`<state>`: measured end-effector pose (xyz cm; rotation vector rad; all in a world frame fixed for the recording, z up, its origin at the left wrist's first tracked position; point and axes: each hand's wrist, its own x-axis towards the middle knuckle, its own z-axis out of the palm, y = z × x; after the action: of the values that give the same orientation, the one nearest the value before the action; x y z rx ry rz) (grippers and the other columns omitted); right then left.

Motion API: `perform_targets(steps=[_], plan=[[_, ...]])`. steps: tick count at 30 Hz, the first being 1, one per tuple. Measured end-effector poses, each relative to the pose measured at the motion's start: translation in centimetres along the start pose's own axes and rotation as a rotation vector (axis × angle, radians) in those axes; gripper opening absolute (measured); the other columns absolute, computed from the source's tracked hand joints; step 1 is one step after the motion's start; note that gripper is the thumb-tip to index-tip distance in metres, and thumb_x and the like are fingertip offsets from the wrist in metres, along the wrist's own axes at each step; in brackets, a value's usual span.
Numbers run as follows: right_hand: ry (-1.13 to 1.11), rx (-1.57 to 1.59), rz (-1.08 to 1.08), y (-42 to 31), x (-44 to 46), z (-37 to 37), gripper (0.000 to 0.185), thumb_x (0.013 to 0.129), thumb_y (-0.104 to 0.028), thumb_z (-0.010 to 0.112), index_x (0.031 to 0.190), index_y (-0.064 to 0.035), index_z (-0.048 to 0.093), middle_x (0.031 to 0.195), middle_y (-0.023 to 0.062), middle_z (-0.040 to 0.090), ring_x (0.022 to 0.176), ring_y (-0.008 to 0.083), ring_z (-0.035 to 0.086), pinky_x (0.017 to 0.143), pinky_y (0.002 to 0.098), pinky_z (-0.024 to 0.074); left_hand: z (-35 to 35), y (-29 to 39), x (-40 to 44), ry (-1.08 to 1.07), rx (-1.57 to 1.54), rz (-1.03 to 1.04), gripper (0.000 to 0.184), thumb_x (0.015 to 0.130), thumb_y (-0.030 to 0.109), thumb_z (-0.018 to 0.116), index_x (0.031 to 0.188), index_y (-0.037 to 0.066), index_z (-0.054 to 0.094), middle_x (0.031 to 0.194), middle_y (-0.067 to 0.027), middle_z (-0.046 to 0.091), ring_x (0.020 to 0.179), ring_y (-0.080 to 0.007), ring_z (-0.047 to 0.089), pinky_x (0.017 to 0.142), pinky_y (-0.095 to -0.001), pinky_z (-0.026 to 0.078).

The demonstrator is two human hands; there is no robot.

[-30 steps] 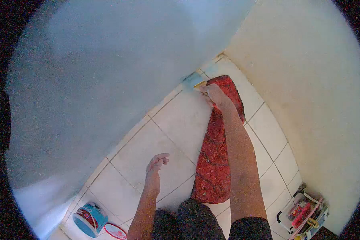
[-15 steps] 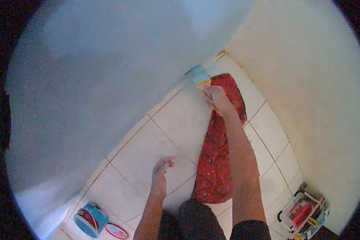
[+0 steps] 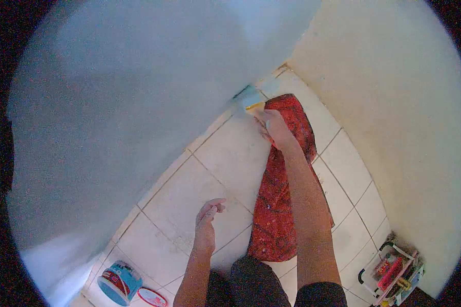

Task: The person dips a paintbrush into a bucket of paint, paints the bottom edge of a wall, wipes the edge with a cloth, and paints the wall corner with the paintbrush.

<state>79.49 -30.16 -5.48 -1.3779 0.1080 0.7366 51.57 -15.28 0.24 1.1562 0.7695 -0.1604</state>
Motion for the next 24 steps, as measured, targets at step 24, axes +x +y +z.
perform_targets(steps=[24], plan=[[0.197,-0.823,-0.251,-4.7,-7.1,-3.8,0.036,0.086,-0.014,0.053,0.12,-0.0007,0.057,0.074,0.0144,0.059,0.069,0.0209,0.058,0.063,0.0343,0.0474,0.3,0.7,0.6,0.002,0.115,0.014,0.034,0.082,0.038,0.054,0.103,0.014,0.066,0.091,0.0021,0.059,0.094,-0.0131,0.049,0.087,-0.0343,0.026]])
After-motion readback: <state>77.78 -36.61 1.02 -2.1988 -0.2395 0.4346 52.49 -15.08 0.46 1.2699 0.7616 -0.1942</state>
